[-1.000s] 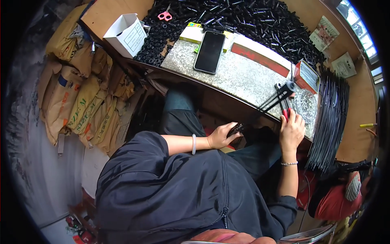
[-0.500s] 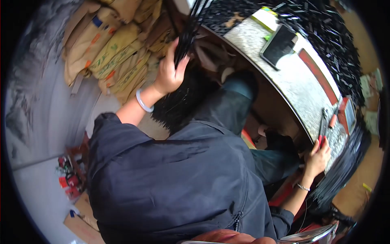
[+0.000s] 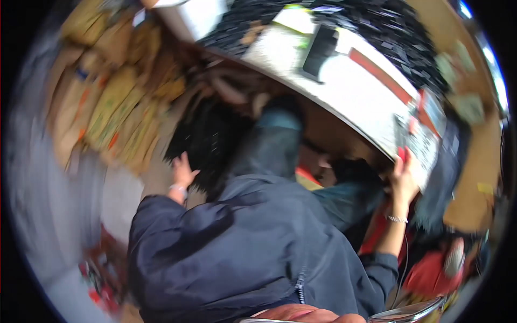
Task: Assembling a mechanical component by inserting black rods into a central hub using pliers and a hammer at a workbench.
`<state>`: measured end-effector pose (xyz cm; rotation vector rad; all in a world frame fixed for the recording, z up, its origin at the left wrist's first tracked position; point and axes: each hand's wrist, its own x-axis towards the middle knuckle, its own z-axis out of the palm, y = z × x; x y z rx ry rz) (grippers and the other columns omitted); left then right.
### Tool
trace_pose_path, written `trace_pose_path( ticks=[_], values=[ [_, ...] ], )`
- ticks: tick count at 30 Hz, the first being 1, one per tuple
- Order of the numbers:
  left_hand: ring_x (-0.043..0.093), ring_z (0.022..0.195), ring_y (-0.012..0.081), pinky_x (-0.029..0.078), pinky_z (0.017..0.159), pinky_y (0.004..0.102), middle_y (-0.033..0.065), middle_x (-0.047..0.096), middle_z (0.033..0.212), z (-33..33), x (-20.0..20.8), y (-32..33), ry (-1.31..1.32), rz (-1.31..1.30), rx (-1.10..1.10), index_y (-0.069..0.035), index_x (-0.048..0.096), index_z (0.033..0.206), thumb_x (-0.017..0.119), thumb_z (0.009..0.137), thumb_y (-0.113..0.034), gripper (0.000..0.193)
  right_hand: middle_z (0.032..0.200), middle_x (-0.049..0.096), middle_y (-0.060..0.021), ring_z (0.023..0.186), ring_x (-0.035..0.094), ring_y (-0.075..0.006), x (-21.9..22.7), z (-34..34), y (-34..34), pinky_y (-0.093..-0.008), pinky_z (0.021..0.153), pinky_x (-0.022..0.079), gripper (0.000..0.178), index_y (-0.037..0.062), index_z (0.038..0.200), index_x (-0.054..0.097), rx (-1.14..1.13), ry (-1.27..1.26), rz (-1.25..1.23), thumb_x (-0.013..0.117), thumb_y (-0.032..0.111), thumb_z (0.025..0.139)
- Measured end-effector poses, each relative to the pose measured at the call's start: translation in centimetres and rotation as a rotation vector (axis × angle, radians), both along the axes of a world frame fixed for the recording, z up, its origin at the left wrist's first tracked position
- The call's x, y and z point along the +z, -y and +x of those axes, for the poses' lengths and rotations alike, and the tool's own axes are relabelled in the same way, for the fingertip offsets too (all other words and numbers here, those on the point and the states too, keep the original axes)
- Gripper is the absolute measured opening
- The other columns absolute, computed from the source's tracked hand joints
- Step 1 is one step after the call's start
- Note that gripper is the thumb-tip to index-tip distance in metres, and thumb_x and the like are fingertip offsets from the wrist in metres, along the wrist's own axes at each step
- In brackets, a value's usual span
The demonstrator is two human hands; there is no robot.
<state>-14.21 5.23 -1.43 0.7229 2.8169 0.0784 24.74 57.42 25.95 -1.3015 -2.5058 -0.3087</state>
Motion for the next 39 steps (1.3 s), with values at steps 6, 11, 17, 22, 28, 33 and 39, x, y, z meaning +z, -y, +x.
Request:
trace_pose_path(
  ticks=[6,11,17,22,28,33,39],
  values=[
    [0.044,0.122,0.0396,0.039,0.102,0.0414,0.0221,0.039,0.137,-3.1,1.8,-8.8,0.158,0.125,-0.055,-0.005,0.042,0.135,0.075,0.075,-0.022,0.071,0.101,0.062,-0.017,0.098,0.056,-0.033,3.3,3.5,-3.8,-0.0401,0.086,0.046,0.036,0.0012,0.109,0.062,-0.185,-0.158,0.134,0.063,0.03,0.088],
    [0.049,0.118,0.0363,0.04,0.1,0.0391,0.02,0.051,0.125,-0.6,9.8,-21.4,0.191,0.551,-0.335,0.0,0.056,0.12,0.066,0.083,-0.018,0.043,0.102,0.063,-0.0154,0.099,0.057,-0.0335,3.1,13.0,-11.1,-0.0431,0.083,0.048,0.042,0.0014,0.101,0.065,-0.664,-0.02,0.053,0.066,0.039,0.082],
    [0.054,0.11,0.0333,0.044,0.092,0.0369,0.016,0.055,0.121,3.4,16.7,-26.8,0.171,0.698,-0.579,-0.002,0.058,0.116,0.063,0.084,-0.017,0.036,0.099,0.066,-0.0189,0.094,0.063,-0.035,0.8,12.6,-14.7,-0.0455,0.081,0.051,0.032,0.0018,0.096,0.067,-0.673,0.063,-0.063,0.066,0.031,0.081],
    [0.055,0.109,0.0308,0.051,0.082,0.0357,0.014,0.054,0.123,5.0,18.4,-28.6,0.217,0.679,-0.634,-0.005,0.059,0.116,0.065,0.082,-0.016,0.036,0.104,0.066,-0.0214,0.094,0.065,-0.0374,1.4,13.3,-16.7,-0.0453,0.082,0.053,0.025,-0.0014,0.097,0.065,-0.764,0.053,-0.249,0.06,0.019,0.082],
    [0.056,0.108,0.0305,0.051,0.081,0.0351,0.0137,0.053,0.124,6.2,20.0,-30.0,0.217,0.69,-0.699,-0.005,0.059,0.116,0.066,0.081,-0.015,0.037,0.104,0.066,-0.0223,0.095,0.065,-0.0388,1.4,13.9,-17.6,-0.0455,0.083,0.053,0.027,-0.003,0.103,0.06,-0.83,-0.029,-0.16,0.041,0.012,0.091],
    [0.057,0.106,0.0288,0.051,0.08,0.0341,0.013,0.054,0.123,6.7,21.1,-31.1,0.269,0.71,-0.72,-0.005,0.059,0.116,0.067,0.081,-0.015,0.037,0.096,0.067,-0.021,0.09,0.065,-0.0399,5.5,16.6,-15.7,-0.0483,0.077,0.052,0.025,0.0052,0.095,0.06,-0.846,0.072,-0.04,0.039,0.019,0.092],
    [0.058,0.105,0.0277,0.051,0.08,0.0334,0.0127,0.054,0.122,7.6,22.0,-32.3,0.335,0.736,-0.792,-0.006,0.059,0.116,0.068,0.081,-0.015,0.037,0.09,0.067,-0.0192,0.087,0.065,-0.0395,11.6,19.8,-12.4,-0.0492,0.073,0.051,0.024,0.008,0.09,0.062,-0.782,0.057,0.046,0.048,0.028,0.092]
  ],
)
